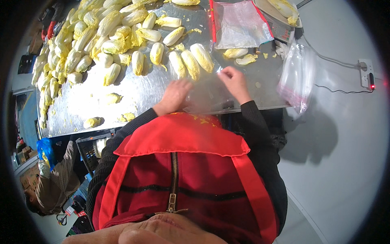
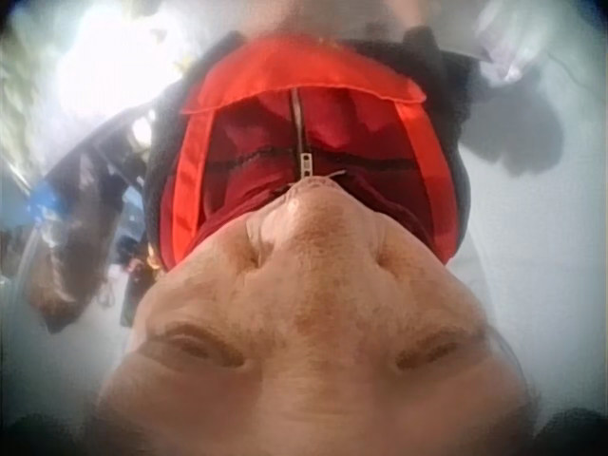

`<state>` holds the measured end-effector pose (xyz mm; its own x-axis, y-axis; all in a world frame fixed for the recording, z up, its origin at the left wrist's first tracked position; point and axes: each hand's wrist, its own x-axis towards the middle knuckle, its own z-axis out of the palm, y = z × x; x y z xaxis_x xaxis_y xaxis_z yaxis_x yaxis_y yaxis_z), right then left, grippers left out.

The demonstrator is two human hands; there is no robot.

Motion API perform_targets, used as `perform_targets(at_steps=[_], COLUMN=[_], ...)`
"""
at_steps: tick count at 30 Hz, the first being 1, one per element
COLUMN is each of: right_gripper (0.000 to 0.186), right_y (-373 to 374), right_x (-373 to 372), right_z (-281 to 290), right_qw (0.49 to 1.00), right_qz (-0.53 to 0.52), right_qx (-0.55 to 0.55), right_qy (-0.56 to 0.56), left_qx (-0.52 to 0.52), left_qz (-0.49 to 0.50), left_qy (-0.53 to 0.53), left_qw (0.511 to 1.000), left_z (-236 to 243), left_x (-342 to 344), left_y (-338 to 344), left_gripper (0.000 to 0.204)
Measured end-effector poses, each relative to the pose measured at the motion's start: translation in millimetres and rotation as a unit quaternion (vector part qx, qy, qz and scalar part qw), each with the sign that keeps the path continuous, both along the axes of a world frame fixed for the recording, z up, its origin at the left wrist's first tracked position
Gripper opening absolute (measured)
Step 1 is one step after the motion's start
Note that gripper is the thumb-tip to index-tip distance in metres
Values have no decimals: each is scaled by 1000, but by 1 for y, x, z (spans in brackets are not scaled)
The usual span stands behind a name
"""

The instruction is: The person picks up individual napa cabbage heads from a metal table, places them into clear plastic bags, and sets the filled bags aside. The person repeats this process continuously, handling the cabbages one at a time.

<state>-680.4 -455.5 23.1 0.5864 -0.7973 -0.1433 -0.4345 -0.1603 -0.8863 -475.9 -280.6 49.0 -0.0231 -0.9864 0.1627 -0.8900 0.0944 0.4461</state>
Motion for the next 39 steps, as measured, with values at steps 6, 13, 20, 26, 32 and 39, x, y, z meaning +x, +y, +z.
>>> perform_targets(at_steps=[6,13,20,26,32,39], right_gripper=[24,31,38,43,52,50], right_y=[65,87,96,96,63,49], right_x=[-12,-29,-30,20,65,102], right_z=[7,-31,-27,-27,-27,-50], right_qw=[983,982,974,988,993,993], right_qz=[153,109,205,81,15,-101], right_qx=[90,-138,-91,-128,-105,-63], right_qy=[41,64,-37,-42,55,20], left_qx=[136,52,23,-57,-39,7], left_qz=[-36,-19,-56,8,7,-66], left_qy=[-51,-69,19,101,126,188], left_qw=[989,996,998,993,991,980], left_z=[-13,-29,-42,10,-1,7], left_x=[-4,-1,14,-7,-5,-4], left_y=[-8,-3,-10,-12,-10,-9], left_gripper=[42,16,11,9,12,25])
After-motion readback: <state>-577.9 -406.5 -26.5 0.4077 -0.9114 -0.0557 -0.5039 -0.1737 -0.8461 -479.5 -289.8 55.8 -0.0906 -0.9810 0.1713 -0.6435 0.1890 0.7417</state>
